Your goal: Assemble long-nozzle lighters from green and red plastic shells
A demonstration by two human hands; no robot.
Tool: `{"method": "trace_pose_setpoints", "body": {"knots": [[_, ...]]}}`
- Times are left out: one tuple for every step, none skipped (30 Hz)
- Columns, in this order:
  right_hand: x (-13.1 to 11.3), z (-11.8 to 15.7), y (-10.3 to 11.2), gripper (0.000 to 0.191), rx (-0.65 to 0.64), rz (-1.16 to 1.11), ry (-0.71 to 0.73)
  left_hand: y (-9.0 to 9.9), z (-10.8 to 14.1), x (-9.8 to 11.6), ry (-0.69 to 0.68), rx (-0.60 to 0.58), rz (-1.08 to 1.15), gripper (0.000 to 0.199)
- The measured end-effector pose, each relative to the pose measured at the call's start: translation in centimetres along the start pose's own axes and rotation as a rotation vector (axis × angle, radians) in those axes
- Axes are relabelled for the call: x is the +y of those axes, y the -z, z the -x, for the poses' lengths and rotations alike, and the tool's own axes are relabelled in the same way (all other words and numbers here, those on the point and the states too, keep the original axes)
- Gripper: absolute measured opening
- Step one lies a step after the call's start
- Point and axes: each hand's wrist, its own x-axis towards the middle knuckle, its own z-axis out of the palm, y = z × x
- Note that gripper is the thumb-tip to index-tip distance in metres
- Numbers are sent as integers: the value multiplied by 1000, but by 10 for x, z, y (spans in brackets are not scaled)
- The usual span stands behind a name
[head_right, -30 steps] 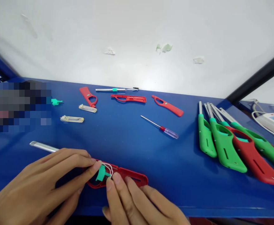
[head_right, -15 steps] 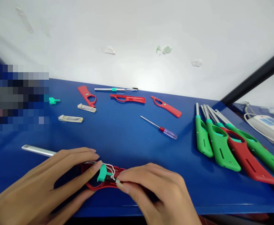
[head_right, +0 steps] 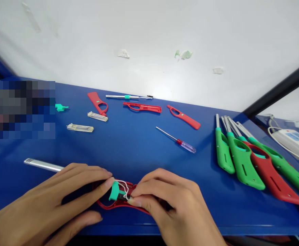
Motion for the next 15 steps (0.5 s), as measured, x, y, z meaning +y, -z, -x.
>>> {"method": "trace_pose_setpoints", "body": {"knots": [[-1,-1,1,22,-13,13,12,-1,0,0,3,-3,8,26],[-1,-2,3,21,-23,36,23,-2,1,-1,10,-10,14,25],[-2,-2,5,19,-30,69,38,-3,2,-3,14,-22,21,26],[-2,-3,6,17,-36,110,57,-4,4,-4,12,-31,29,27],[-2,-4,7,16,-38,151,76,-5,5,-6,8,-41,34,28],[-2,-4,8,14,-37,186,90,-5,6,-8,2,-44,40,28],[-2,-5,8,13,-34,206,91,-6,7,-9,-2,-40,50,30],[-1,-6,8,12,-36,205,80,-6,7,-10,1,-35,64,32],[0,-7,7,14,-47,183,60,-6,8,-10,11,-32,86,35],[1,-9,6,18,-64,152,26,-5,8,-11,23,-22,111,37],[1,-10,5,23,-86,120,-15,-5,8,-11,33,-6,135,39],[2,-12,4,27,-110,95,-52,-5,8,-11,41,5,151,40],[2,-15,3,29,-127,83,-85,-4,9,-11,43,5,158,42],[2,-17,3,30,-139,82,-108,-4,9,-11,39,4,159,43],[1,-19,3,30,-145,86,-122,-4,9,-11,30,8,156,43]]}}
